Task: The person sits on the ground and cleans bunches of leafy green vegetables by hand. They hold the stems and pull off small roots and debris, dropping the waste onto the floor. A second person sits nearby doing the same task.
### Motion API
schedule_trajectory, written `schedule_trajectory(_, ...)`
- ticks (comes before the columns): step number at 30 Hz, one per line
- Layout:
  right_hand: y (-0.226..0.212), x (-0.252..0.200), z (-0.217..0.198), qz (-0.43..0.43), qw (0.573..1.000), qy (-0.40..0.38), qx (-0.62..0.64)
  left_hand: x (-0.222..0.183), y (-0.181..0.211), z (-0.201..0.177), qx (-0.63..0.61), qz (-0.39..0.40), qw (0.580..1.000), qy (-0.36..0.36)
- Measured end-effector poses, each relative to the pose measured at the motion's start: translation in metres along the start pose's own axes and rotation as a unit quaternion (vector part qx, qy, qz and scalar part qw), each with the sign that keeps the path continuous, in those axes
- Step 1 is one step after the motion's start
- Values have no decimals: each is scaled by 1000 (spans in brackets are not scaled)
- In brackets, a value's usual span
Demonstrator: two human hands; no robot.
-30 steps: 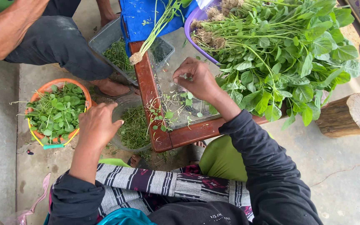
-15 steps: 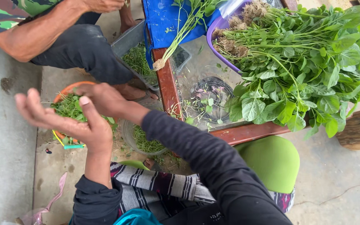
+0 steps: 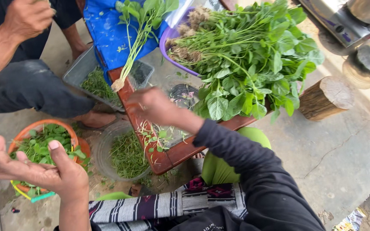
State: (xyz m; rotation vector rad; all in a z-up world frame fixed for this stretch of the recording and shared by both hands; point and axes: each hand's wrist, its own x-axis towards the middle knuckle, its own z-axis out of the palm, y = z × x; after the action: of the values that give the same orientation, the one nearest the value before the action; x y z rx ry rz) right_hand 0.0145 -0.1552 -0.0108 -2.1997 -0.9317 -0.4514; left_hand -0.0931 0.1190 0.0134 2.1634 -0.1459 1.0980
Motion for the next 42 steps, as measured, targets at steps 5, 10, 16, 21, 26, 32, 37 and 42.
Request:
schedule_trajectory(5,103,-42,-105,140,952,119,-245,9,40,16,-59,15,998,-35)
schedule_trajectory(10,154,-53,-167,318,865,-18,-387,-1,44,42,-69,48,995,-59)
schedule_trajectory(16,152,-63,-161,301,859,-82,-407,-8,44,57,-76,39,991,-103)
schedule_trajectory(21,153,-65,-160,259,874,-38,-409,-10,51,60,-98,41,987,-121)
schedule_trajectory(26,182,-49,-154,247,885,-56,-392,-13,59,60,-101,51,984,-135)
schedule_trajectory(32,214,-23,-126,273,873,-76,-396,-15,59,64,-82,66,984,-143)
schedule_trajectory(37,204,-14,-134,328,854,-133,-381,-17,50,62,-60,72,983,-157)
schedule_trajectory(42,177,-15,-159,230,923,-8,-309,-17,50,58,-68,59,982,-168)
